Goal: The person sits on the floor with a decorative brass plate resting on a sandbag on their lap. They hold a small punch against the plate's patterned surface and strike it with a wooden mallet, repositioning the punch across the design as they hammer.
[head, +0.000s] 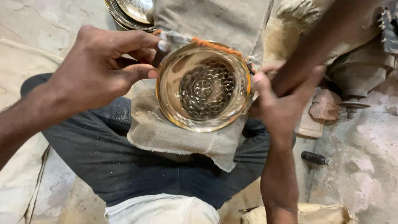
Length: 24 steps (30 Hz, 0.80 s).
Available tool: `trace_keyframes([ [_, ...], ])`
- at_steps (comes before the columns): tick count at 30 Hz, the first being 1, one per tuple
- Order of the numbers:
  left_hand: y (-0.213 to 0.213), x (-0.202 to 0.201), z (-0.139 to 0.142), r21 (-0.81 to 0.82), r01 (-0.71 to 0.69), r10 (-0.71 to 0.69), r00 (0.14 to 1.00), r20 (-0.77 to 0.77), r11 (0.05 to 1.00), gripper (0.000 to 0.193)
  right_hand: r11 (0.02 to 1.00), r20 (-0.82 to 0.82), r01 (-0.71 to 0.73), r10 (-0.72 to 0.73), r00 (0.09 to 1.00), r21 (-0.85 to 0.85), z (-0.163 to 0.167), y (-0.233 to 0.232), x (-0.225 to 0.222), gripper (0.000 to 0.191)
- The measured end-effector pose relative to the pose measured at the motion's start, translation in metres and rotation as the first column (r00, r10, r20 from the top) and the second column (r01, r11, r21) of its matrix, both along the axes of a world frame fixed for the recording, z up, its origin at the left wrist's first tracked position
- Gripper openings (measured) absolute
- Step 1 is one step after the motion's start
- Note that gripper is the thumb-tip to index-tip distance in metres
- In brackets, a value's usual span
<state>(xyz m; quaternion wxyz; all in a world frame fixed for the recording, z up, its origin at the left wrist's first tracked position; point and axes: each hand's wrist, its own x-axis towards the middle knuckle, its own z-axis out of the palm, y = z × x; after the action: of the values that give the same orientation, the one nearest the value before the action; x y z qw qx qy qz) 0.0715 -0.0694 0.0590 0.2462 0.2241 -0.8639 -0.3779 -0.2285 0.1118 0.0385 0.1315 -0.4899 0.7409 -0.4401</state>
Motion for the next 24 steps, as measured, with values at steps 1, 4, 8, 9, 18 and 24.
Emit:
trace_keyframes([
  [1, 0.0, -0.003, -0.001, 0.024, 0.0, 0.0, 1.0, 0.023, 1.0, 0.037, 1.0, 0.016, 0.01, -0.01, 1.0, -0.025, 0.003, 0.0, -0.004, 0.046],
  [4, 0.005, -0.016, -0.002, 0.096, 0.044, -0.048, 0.998, 0.045, 0.994, 0.032, 0.998, 0.051, 0.003, 0.0, 0.999, -0.058, 0.009, 0.01, -0.004, 0.05],
  [8, 0.021, -0.036, -0.004, 0.275, 0.09, -0.13, 0.983, 0.131, 0.957, 0.027, 0.999, 0.243, -0.028, 0.032, 0.97, -0.019, -0.001, 0.053, 0.019, 0.064],
  [9, 0.027, -0.041, -0.005, 0.312, 0.092, -0.151, 0.974, 0.168, 0.946, 0.03, 1.0, 0.329, -0.003, 0.01, 0.944, -0.021, -0.005, 0.065, 0.021, 0.07],
  [18, 0.047, -0.063, -0.03, 0.246, 0.237, -0.263, 0.961, 0.081, 0.94, 0.04, 0.964, 0.136, -0.156, 0.128, 0.982, 0.217, -0.043, 0.119, 0.003, 0.068],
  [24, 0.05, -0.06, -0.041, 0.219, 0.209, -0.24, 0.963, 0.122, 0.953, 0.04, 0.938, 0.236, -0.168, 0.097, 0.967, 0.304, -0.059, 0.13, 0.0, 0.066],
])
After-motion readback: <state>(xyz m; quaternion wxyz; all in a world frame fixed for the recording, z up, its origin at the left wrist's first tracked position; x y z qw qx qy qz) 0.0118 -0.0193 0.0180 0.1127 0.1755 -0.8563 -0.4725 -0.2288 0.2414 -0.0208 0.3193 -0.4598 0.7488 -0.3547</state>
